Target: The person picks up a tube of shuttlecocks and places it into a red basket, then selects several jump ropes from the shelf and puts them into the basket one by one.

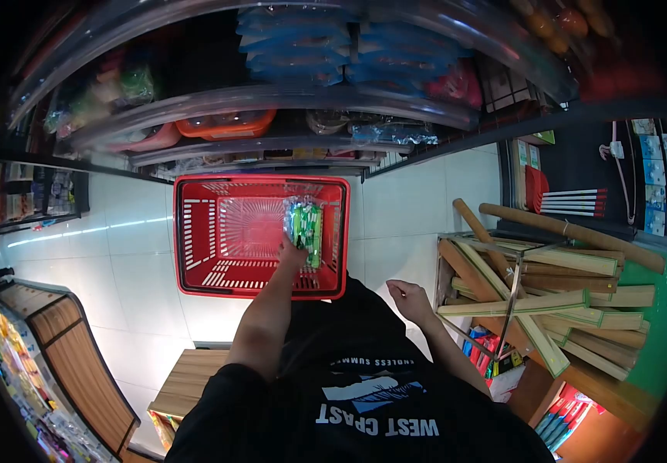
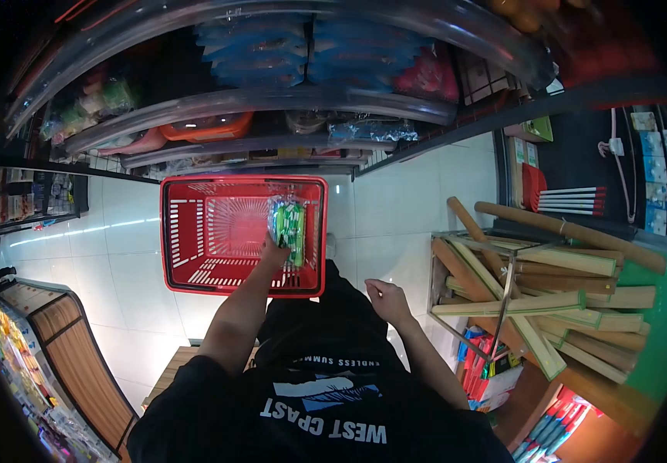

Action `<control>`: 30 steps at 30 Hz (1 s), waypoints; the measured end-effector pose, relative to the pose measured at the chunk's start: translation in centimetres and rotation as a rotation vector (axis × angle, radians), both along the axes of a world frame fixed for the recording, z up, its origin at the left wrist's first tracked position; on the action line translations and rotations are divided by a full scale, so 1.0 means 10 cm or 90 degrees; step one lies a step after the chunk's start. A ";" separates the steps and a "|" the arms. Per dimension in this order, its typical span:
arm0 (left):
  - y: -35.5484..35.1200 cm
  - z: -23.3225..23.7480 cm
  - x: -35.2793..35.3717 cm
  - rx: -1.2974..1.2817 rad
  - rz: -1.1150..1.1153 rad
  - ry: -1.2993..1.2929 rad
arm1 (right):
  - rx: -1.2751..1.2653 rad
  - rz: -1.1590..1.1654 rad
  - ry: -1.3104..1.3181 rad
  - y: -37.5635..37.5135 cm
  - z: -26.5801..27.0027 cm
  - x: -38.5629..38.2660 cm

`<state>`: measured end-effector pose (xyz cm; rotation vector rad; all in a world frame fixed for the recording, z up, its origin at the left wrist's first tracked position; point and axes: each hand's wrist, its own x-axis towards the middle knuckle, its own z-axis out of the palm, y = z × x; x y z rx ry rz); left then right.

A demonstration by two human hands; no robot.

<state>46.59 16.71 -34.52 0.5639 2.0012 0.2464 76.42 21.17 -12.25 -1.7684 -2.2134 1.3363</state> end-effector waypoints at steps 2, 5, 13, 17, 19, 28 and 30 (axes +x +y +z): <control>0.00 0.08 0.07 -0.039 0.051 0.029 | 0.003 -0.012 0.014 0.07 0.00 -0.01; 0.07 0.47 0.08 -0.036 0.031 0.037 | 0.037 -0.053 0.070 0.33 0.14 -0.10; -0.25 0.50 0.15 0.091 -0.346 0.051 | 0.242 -0.189 0.242 1.63 1.11 -0.51; -0.10 0.53 0.08 0.049 -0.392 0.026 | 0.431 -0.175 0.291 2.22 1.56 -0.76; -0.06 0.56 0.06 0.030 -0.378 0.002 | 0.486 -0.157 0.285 2.49 1.67 -0.85; -0.31 1.08 0.05 0.330 -0.200 0.003 | 0.206 -0.083 -0.173 3.26 1.73 -1.16; -0.40 1.32 0.10 0.353 -0.157 0.012 | 0.216 -0.097 -0.195 3.34 1.61 -1.21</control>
